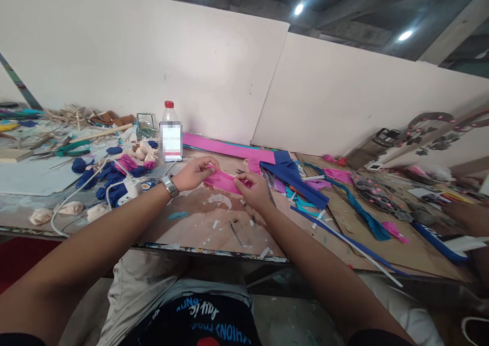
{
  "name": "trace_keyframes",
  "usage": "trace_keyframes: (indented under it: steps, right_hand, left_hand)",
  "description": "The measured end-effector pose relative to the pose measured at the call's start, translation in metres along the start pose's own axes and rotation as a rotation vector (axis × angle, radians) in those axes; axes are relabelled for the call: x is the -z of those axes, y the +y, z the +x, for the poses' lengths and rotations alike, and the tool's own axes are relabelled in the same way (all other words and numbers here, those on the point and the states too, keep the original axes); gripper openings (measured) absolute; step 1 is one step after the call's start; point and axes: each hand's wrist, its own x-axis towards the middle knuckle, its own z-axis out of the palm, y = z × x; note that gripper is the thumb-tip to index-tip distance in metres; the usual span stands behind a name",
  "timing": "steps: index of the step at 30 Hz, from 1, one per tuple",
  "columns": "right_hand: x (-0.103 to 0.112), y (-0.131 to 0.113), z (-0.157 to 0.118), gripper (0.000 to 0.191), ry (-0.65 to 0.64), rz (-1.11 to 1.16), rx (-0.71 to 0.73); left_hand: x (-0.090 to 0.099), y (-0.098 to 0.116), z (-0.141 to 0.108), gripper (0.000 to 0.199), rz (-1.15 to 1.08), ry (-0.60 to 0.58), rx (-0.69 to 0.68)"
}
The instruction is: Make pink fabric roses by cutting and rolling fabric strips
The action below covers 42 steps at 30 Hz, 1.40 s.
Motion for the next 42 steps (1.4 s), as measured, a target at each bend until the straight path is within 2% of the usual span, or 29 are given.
trace_keyframes:
  steps: [3, 8, 11, 13, 17, 19, 28, 36, 42]
  right_hand:
    - [0.001, -0.002, 0.000, 0.011, 0.007, -0.005, -0.007]
    - [0.003, -0.005, 0.001, 0.010, -0.003, -0.021, 0.040]
    - [0.003, -0.007, 0.000, 0.010, -0.037, -0.026, 0.080]
    - [0.002, -0.009, -0.001, 0.010, -0.079, -0.022, 0.097]
    - [0.000, -0.012, -0.003, 0.010, -0.177, -0.030, 0.127]
    - [-0.001, -0.012, -0.004, 0.009, -0.214, -0.046, 0.153]
    - [-0.003, -0.014, -0.004, 0.008, -0.302, -0.078, 0.166]
    - [-0.003, -0.014, -0.004, 0.009, -0.324, -0.118, 0.180]
    - [-0.004, -0.014, -0.005, 0.009, -0.369, -0.093, 0.179]
  left_hand:
    - [-0.001, 0.000, 0.000, 0.014, -0.083, -0.011, 0.027]
    - [0.003, -0.003, 0.002, 0.005, -0.040, 0.126, 0.007]
    - [0.004, -0.003, 0.003, 0.009, -0.023, 0.170, 0.001]
    - [0.003, -0.003, 0.002, 0.017, 0.039, 0.113, -0.007]
    - [-0.002, -0.003, -0.001, 0.023, 0.227, -0.172, 0.022]
    - [-0.004, -0.004, -0.003, 0.026, 0.279, -0.264, 0.042]
    - [-0.007, 0.003, -0.007, 0.032, 0.357, -0.389, 0.075]
    - [-0.004, 0.001, -0.008, 0.034, 0.371, -0.488, 0.084]
    - [-0.006, -0.008, -0.006, 0.033, 0.344, -0.486, 0.076]
